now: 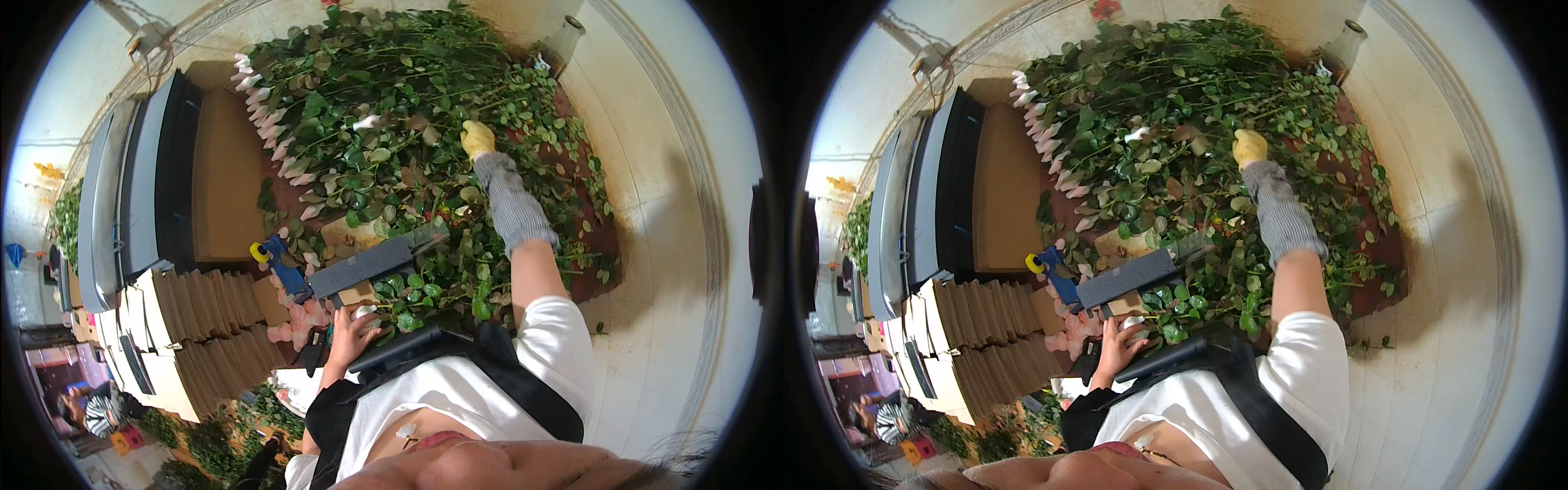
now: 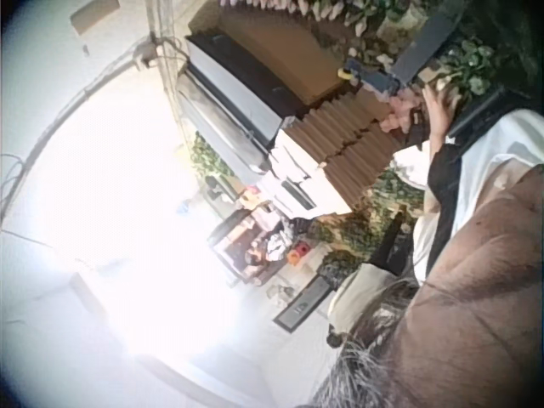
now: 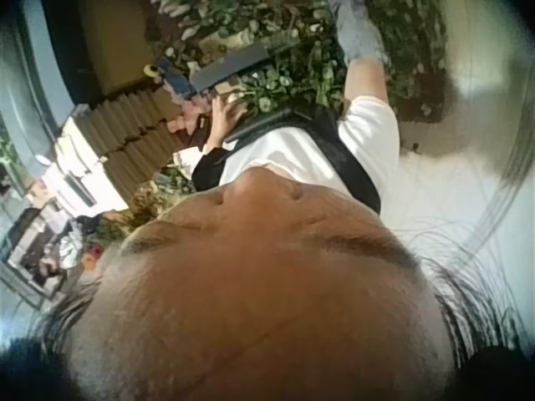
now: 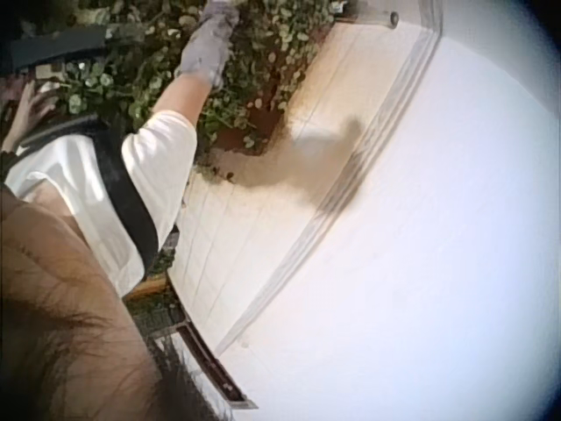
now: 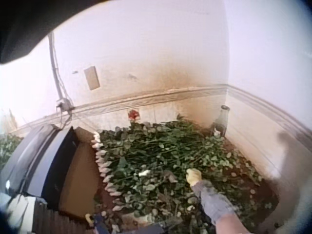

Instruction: The person picks up pink roses from a pile, places them into a bundling machine, wraps the bunch in a plastic sleeve, and secures the package with tape.

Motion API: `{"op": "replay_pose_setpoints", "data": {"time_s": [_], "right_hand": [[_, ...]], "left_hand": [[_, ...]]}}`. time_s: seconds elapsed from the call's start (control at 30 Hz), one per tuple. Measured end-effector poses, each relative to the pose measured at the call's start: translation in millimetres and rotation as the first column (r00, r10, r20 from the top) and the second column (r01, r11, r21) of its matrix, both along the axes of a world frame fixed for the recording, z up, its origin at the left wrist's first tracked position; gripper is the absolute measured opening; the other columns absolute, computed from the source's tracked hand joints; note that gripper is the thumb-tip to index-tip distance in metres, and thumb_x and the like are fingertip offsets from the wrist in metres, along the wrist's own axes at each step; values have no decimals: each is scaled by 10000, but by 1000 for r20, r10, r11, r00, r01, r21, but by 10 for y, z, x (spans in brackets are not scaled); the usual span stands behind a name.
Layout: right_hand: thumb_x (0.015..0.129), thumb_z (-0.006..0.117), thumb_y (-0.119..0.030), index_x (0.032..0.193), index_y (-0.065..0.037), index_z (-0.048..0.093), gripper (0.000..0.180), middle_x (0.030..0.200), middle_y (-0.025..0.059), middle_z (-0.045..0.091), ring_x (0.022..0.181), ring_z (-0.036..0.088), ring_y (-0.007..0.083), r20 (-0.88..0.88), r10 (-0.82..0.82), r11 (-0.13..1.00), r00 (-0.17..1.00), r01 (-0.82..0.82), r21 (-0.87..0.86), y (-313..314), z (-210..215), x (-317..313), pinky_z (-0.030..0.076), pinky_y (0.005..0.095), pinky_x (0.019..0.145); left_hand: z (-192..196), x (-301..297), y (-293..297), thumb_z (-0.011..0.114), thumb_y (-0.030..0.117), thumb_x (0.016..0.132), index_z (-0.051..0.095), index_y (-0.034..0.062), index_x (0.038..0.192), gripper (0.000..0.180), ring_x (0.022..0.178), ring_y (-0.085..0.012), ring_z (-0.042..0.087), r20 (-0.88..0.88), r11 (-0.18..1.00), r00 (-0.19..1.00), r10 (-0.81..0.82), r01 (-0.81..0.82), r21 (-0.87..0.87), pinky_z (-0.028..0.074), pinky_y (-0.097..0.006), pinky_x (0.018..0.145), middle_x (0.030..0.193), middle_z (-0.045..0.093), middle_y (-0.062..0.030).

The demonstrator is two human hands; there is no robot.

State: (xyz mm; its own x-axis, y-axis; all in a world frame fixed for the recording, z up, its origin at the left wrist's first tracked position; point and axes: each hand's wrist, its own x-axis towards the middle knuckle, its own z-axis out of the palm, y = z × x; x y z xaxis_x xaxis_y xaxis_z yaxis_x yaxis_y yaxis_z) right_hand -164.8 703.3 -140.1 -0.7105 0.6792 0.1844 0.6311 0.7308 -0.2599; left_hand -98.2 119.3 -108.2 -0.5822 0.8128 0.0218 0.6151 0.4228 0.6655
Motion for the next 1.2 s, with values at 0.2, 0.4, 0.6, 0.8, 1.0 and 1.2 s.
{"op": "replay_pose_setpoints", "data": {"time_s": [0.2,0.4,0.6,0.8,1.0,1.2], "right_hand": [[820,660,93,1202,-18,687,398,1293,137,689,1151,675,304,-379,409,913,830,-379,155,-760,1351,769,527,387,1055],[889,666,52,1221,-53,683,349,1283,153,676,1154,675,293,-396,346,680,851,-518,-519,-1904,1845,2053,532,396,1058],[830,677,31,1103,-29,683,280,1179,159,699,1044,662,368,-146,504,789,851,-522,-324,-2727,753,2653,555,440,862],[864,612,-77,951,-36,702,131,1065,129,720,989,676,323,-192,585,801,788,-599,-17,-2722,894,2402,560,398,838],[972,671,-94,1166,16,704,225,1110,98,726,993,689,229,-207,235,495,950,-300,-816,-2325,-394,2729,561,349,893],[967,645,-145,1401,-53,576,449,1302,147,672,1101,651,349,461,719,645,520,-252,-721,-2157,598,2014,539,401,967]], "left_hand": [[-77,0,-111,816,280,831,740,145,1156,360,1088,-417,524,-34,1000,999,-21,20,-17,462,-504,928,1217,564,-190],[54,-38,-37,842,273,787,663,31,1215,523,1045,-404,568,-94,999,995,-20,22,24,502,-474,890,1139,572,-185],[294,-96,-77,804,229,783,677,-8,1121,432,1063,-331,629,-201,966,947,-251,234,-107,526,-422,905,1133,624,-132],[387,-112,-15,755,200,837,699,65,1093,294,1141,-372,533,-356,979,914,-193,158,-126,480,-458,981,1222,563,-142],[73,-129,9,850,136,756,576,53,1293,608,1158,-414,546,-46,995,998,-43,47,84,482,-466,975,1233,546,-198],[68,-99,50,853,194,753,592,23,1314,643,1096,-402,552,-47,999,999,11,-13,-34,475,-478,957,1224,563,-181]]}}
